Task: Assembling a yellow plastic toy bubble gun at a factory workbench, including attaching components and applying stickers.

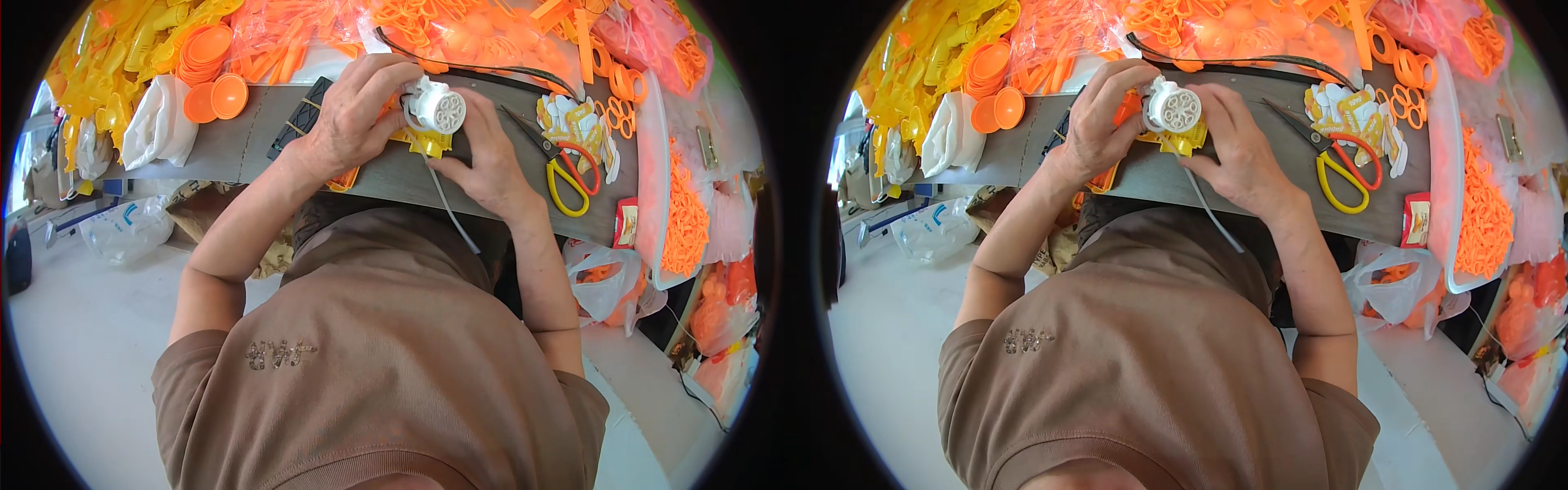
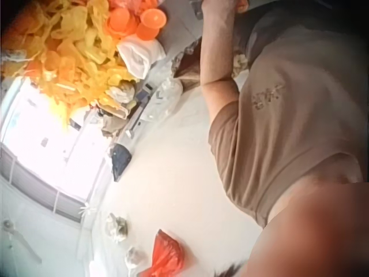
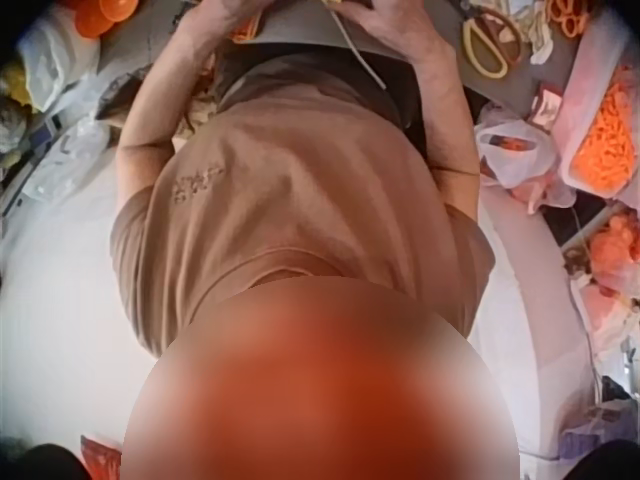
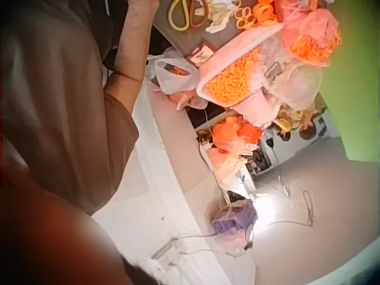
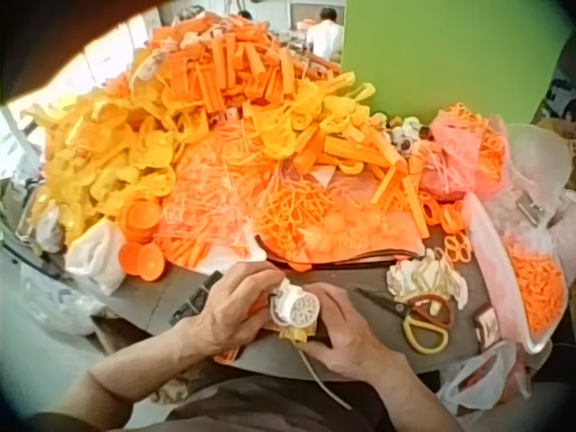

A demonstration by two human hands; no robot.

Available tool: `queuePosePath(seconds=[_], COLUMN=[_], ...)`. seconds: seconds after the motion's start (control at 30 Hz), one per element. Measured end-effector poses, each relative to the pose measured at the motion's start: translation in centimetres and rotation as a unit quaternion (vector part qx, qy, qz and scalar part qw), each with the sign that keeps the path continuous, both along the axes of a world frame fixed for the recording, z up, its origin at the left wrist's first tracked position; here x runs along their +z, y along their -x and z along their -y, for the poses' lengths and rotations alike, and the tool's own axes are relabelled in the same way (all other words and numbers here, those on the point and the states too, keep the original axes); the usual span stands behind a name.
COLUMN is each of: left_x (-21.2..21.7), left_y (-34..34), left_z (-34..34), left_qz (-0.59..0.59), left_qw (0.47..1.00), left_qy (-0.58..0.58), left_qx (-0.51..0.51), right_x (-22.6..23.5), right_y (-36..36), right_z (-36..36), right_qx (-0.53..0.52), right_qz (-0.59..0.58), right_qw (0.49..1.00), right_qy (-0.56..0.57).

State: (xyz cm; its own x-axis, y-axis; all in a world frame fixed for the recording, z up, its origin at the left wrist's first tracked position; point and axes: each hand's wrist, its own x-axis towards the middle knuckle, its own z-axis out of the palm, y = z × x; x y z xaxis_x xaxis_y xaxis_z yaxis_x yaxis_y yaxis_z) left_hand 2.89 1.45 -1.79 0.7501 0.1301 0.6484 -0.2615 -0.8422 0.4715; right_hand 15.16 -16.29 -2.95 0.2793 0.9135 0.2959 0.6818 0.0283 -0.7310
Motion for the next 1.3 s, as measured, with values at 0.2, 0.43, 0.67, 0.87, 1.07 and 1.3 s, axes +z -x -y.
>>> queuePosePath(seconds=[0.2, 0.43, 0.67, 0.87, 1.07, 1.3], left_x=[1.0, 2.1, 2.0, 2.4, 2.7, 3.0], left_y=[-0.2, -0.1, 0.6, 0.8, 1.0, 1.1], left_z=[-0.7, -2.2, -3.3, -4.1, -4.7, -4.3], left_qz=[-0.034, -0.073, -0.143, -0.164, -0.161, -0.16], left_qw=[0.994, 0.983, 0.948, 0.972, 0.977, 0.977], left_qy=[0.102, 0.166, 0.284, 0.168, 0.14, 0.139], left_qx=[0.025, -0.005, -0.001, -0.002, -0.02, -0.01], right_x=[3.8, 3.8, 3.8, 3.5, 3.8, 3.7], right_y=[-1.7, -1.7, -0.7, -0.5, -0.2, -0.5], right_z=[-1.8, -3.1, -4.3, -4.7, -4.9, -5.1], right_qx=[0.045, 0.062, 0.046, 0.052, 0.05, 0.047], right_qz=[-0.18, -0.309, -0.333, -0.338, -0.356, -0.343], right_qw=[0.982, 0.946, 0.935, 0.931, 0.925, 0.929], right_qy=[-0.043, -0.071, -0.111, -0.131, -0.121, -0.128])
